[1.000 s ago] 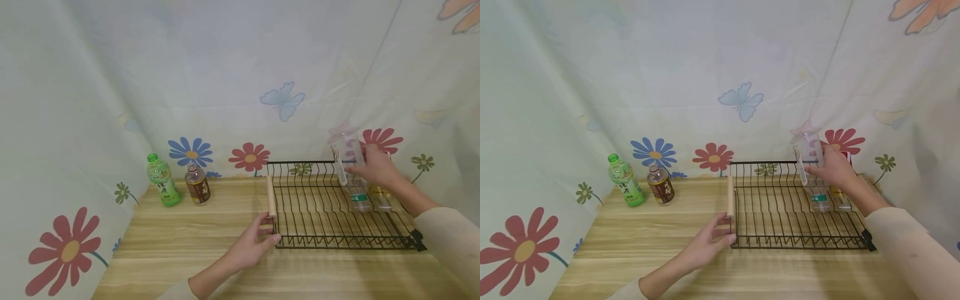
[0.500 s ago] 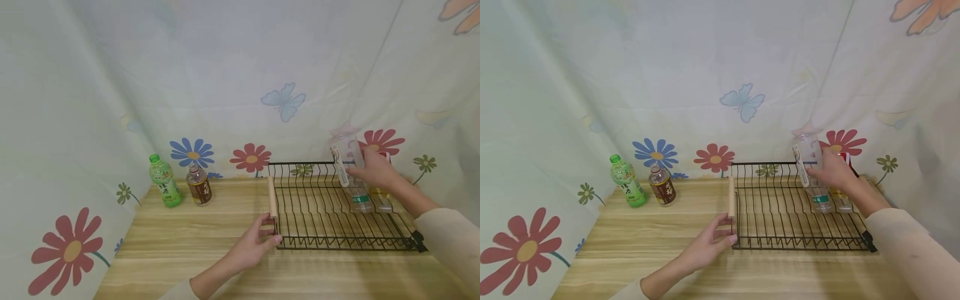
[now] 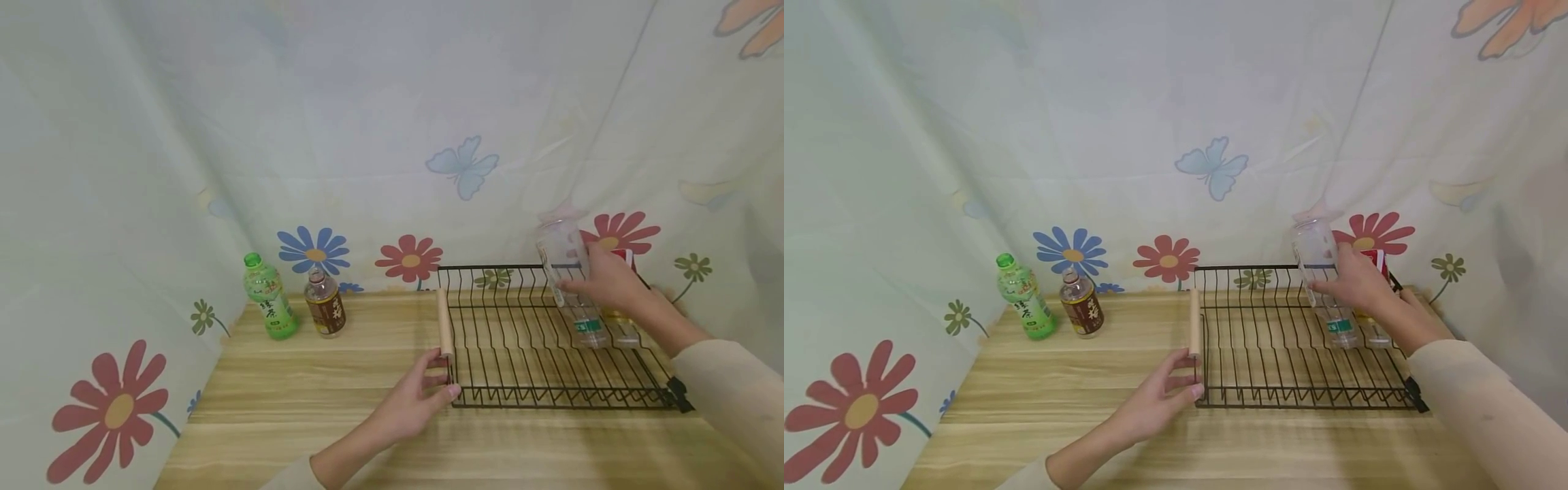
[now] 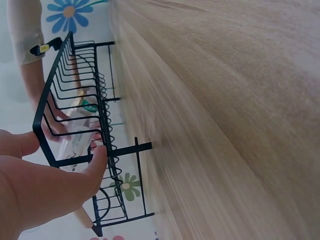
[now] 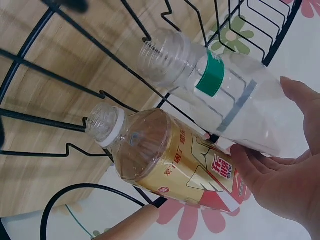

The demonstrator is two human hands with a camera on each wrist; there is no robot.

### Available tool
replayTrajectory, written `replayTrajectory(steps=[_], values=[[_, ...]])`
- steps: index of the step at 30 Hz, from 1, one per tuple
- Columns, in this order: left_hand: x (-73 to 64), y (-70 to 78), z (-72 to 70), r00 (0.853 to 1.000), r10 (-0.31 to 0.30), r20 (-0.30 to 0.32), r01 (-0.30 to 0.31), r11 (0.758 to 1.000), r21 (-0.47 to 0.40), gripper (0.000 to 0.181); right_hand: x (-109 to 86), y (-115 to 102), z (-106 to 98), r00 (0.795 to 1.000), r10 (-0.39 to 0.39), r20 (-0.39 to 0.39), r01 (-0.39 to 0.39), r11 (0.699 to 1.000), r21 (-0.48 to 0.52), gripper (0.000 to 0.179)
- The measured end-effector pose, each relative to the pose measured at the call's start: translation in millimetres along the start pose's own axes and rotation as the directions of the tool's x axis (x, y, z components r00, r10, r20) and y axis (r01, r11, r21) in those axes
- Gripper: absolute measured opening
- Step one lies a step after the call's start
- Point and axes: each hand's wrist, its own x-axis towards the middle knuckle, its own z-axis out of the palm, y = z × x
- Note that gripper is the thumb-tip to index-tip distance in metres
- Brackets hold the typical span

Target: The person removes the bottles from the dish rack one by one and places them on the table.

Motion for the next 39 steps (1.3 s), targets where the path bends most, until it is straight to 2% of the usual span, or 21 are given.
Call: replayTrajectory(steps=[3,9,15,17,21,25,28,39], values=[[0.4,-0.2,0.2,1.0,-0.002,-0.001,0.002,1.0,0.006,0.075,0.3,1.4,1.7,1.0,-0.005,-0.011,0.005,1.0,-0.008,0.095],[0.3,0.1,-0.2,1.0,-0.01,-0.008,0.01,1.0,-0.011,0.072,-0.2,1.9,3.2,0.999,-0.004,-0.035,0.006,0.999,0.042,0.096],[-0.6,2.6,-0.5,1.0,-0.012,-0.009,0.012,1.0,-0.007,0.072,-6.7,0.6,1.4,0.997,-0.013,-0.079,0.018,0.998,0.067,0.107],[-1.1,3.1,-0.6,1.0,-0.01,-0.012,0.01,1.0,-0.002,0.073,-8.1,-1.0,0.1,0.997,-0.016,-0.079,0.021,0.997,0.071,0.103],[-2.0,4.0,-0.4,1.0,-0.007,-0.015,0.007,1.0,0.002,0.075,-8.2,-3.9,-0.7,0.999,-0.033,-0.031,0.033,0.999,0.021,0.095],[-2.7,3.2,-0.2,1.0,-0.007,-0.017,0.008,1.0,0.006,0.074,-8.5,-6.0,1.0,0.999,-0.023,0.039,0.024,0.999,-0.024,0.098],[-2.6,2.2,-0.2,1.0,-0.008,-0.016,0.008,1.0,-0.003,0.073,-8.5,-5.9,1.7,0.998,-0.006,0.057,0.008,0.999,-0.038,0.099],[-1.3,1.2,-0.5,1.0,-0.007,-0.016,0.007,1.0,-0.005,0.072,-4.1,0.0,2.4,0.994,0.008,0.11,-0.007,1.0,-0.002,0.095]])
